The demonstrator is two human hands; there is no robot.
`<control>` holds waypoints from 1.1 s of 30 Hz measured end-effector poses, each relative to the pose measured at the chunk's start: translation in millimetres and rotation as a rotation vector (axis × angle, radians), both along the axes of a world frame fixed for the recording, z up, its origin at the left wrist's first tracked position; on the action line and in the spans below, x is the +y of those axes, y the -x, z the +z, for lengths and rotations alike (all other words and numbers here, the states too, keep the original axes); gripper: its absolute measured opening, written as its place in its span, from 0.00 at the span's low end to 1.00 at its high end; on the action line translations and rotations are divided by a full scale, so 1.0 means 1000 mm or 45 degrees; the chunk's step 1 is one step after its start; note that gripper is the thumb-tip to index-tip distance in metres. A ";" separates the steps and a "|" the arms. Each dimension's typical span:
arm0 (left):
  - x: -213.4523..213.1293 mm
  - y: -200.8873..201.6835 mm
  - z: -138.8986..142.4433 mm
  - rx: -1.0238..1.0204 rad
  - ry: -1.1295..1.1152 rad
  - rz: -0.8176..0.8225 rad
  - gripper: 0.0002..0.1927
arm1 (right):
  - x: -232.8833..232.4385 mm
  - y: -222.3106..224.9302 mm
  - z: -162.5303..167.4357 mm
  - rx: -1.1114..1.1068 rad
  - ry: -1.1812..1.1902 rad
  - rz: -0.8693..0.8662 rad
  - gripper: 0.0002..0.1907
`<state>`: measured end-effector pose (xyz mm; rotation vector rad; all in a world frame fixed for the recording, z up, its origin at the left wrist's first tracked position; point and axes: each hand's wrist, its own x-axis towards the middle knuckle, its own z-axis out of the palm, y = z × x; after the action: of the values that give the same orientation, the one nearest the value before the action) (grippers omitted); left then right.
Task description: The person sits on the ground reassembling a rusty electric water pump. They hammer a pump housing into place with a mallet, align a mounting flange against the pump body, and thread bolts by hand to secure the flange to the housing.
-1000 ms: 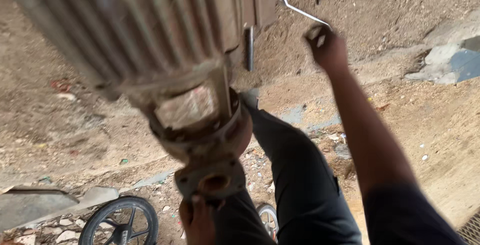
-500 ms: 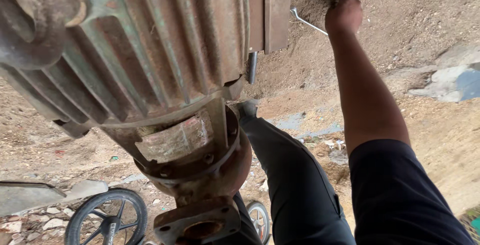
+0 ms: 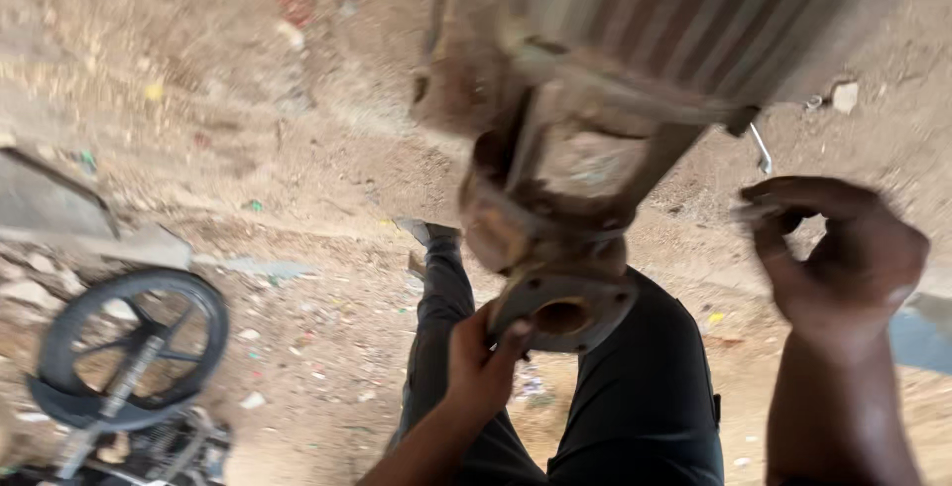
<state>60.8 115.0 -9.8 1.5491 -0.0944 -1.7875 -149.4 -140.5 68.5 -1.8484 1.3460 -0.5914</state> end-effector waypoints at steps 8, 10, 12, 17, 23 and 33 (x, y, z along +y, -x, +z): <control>-0.023 -0.022 0.007 -0.255 0.227 -0.130 0.16 | -0.026 -0.207 -0.050 0.933 0.848 1.536 0.10; -0.021 -0.024 0.006 -0.231 0.208 -0.159 0.17 | -0.026 -0.238 -0.094 1.206 0.776 1.655 0.03; -0.020 -0.027 0.006 -0.235 0.229 -0.141 0.18 | -0.031 -0.257 -0.133 1.477 0.419 1.758 0.05; -0.018 -0.037 0.003 -0.220 0.303 -0.086 0.18 | -0.036 -0.256 -0.185 1.789 0.073 1.805 0.07; -0.010 -0.040 -0.008 -0.175 0.180 -0.195 0.19 | -0.025 -0.238 -0.207 1.735 -0.044 1.714 0.07; -0.007 -0.038 -0.014 -0.190 0.211 -0.237 0.21 | -0.035 -0.212 -0.241 1.365 -0.388 1.415 0.08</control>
<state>99.0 108.3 -23.9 1.5932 -0.4612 -1.7528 62.5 -175.6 -172.0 -2.2963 0.6199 1.2330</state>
